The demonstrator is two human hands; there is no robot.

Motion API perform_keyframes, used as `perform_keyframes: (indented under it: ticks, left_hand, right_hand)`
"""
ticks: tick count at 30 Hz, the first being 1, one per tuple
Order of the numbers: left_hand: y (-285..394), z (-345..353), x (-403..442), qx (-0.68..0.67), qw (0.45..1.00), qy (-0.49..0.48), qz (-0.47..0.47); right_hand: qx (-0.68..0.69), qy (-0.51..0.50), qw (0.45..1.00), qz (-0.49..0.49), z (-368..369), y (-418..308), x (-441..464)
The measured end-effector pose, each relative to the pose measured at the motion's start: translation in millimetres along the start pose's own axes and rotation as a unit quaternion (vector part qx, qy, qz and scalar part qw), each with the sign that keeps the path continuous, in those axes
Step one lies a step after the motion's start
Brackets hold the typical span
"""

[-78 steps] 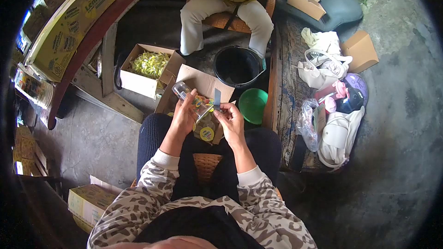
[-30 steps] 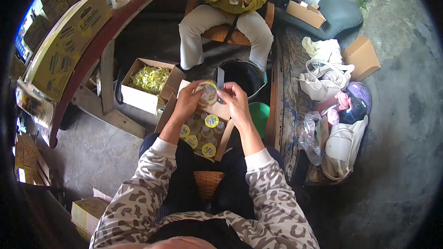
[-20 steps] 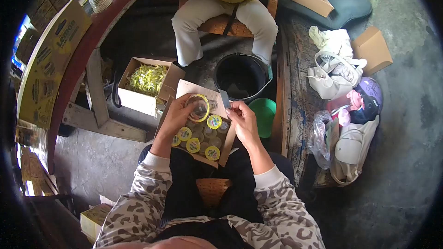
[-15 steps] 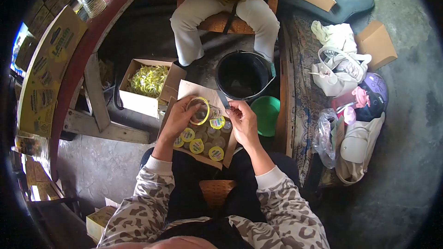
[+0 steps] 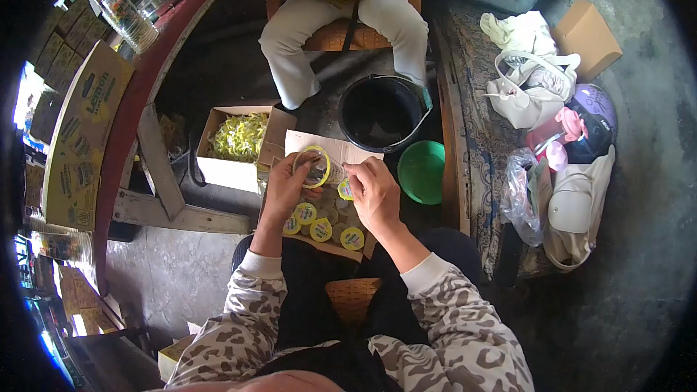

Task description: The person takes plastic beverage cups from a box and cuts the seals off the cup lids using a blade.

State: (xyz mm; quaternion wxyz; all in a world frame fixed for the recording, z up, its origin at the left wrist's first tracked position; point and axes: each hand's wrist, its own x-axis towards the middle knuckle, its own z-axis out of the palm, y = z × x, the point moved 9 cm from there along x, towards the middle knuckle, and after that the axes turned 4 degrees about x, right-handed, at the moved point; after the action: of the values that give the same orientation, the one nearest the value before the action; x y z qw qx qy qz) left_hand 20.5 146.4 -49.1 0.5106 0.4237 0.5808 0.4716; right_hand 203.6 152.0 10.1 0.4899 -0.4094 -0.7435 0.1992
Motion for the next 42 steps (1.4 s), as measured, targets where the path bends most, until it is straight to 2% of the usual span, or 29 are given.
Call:
perform_keyframes:
  ticks: [7, 9, 13, 17, 19, 20, 22, 24, 30, 35, 37, 40, 42]
  left_hand:
    - [-4.9, 8.2, -6.5, -0.021, 1.0, -0.009, -0.011]
    - [-10.9, 23.5, -8.9, 0.008, 0.997, -0.082, -0.003]
    - [-11.8, 15.4, -3.4, 0.038, 0.998, -0.044, 0.011]
    - [-7.7, 0.1, -2.6, 0.095, 0.995, 0.013, 0.009]
    - [16.8, -8.0, -7.1, 0.297, 0.937, 0.105, 0.15]
    - [14.6, -6.9, -6.7, 0.298, 0.937, 0.105, 0.148]
    - [36.4, 1.3, -15.4, 0.328, 0.9, 0.144, 0.248]
    - [38.2, 5.7, -16.7, 0.342, 0.891, 0.154, 0.256]
    - [45.1, 15.0, -21.7, 0.395, 0.862, 0.169, 0.269]
    - [42.3, 26.2, -25.1, 0.437, 0.832, 0.168, 0.296]
    - [37.0, 31.8, -24.3, 0.474, 0.814, 0.141, 0.305]
    - [12.6, 40.7, -23.6, 0.465, 0.816, 0.104, 0.328]
    - [9.9, 51.3, -28.7, 0.464, 0.812, 0.103, 0.339]
  right_hand:
    - [-0.09, -0.033, 0.994, -0.049, 5.1, -9.6, -1.4]
    - [-0.085, -0.026, 0.995, -0.038, 8.6, -6.6, -0.7]
    - [-0.048, 0.017, 0.999, 0.004, 2.1, 0.3, 3.4]
    - [-0.037, 0.017, 0.999, 0.014, -2.9, 1.5, 2.3]
    - [-0.033, 0.012, 0.999, 0.029, -0.9, 3.7, 0.4]
    - [-0.038, 0.008, 0.999, 0.023, -0.2, 1.7, 0.3]
    - [-0.044, 0.006, 0.999, 0.017, 0.3, -0.9, 0.4]
    - [-0.065, 0.006, 0.998, -0.017, 1.3, -8.4, 1.3]
    - [-0.109, -0.048, 0.993, -0.012, 6.9, -5.4, -4.1]
    - [-0.133, -0.039, 0.99, -0.021, 3.9, -12.2, -2.2]
    - [-0.135, -0.036, 0.99, -0.029, 2.3, -13.6, -1.2]
    - [-0.177, -0.035, 0.983, -0.039, 10.2, -6.4, -4.8]
    - [-0.2, -0.043, 0.979, -0.007, 13.9, 1.6, -4.9]
